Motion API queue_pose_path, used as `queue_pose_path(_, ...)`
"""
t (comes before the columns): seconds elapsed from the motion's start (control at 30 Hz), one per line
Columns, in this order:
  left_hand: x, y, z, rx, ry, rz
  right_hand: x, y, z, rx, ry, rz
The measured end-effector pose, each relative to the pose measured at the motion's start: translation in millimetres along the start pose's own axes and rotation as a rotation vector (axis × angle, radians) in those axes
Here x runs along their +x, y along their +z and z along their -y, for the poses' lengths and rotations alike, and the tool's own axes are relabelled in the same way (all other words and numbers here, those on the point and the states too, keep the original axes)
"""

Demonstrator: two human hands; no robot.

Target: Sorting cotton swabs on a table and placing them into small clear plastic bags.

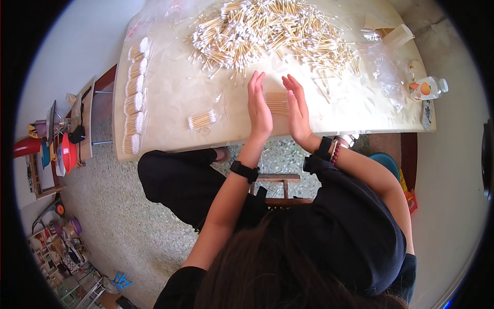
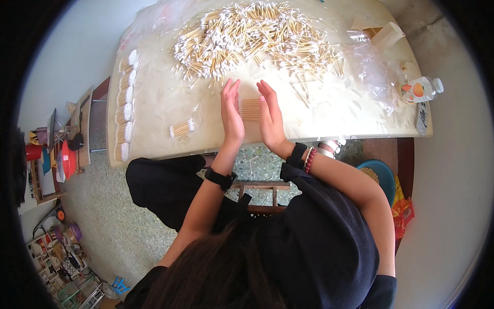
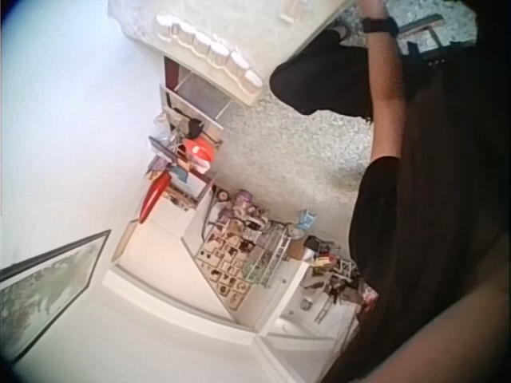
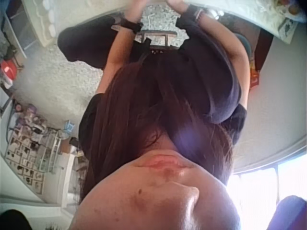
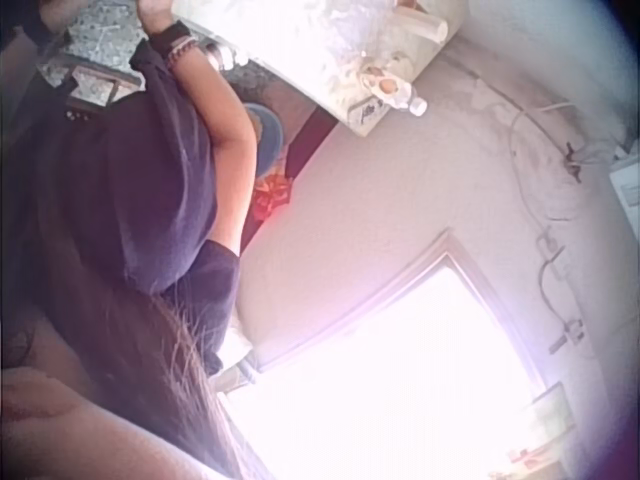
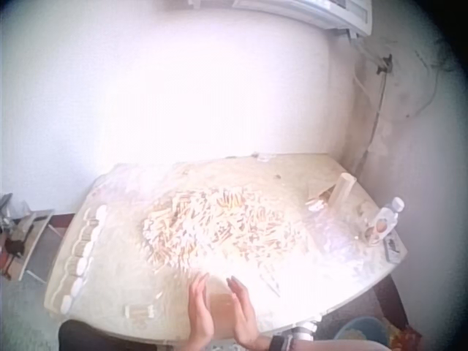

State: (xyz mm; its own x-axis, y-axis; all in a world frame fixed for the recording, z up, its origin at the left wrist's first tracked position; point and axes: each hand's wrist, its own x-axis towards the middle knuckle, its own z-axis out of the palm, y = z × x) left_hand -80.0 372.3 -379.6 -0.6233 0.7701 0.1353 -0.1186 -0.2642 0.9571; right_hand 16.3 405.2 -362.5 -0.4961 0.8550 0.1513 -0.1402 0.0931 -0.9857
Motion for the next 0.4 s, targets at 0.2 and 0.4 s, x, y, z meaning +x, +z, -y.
queue_pose_path(0.2, -5.3, 7.7, -3.5, -0.039, -0.037, -0.111, 12.9, -1.4, -2.9, 0.031, 0.001, -0.016)
queue_pose_path(0.4, 2.1, 4.4, -1.8, -0.036, -0.014, -0.135, 18.3, -2.1, -4.8, 0.052, 0.024, 0.049)
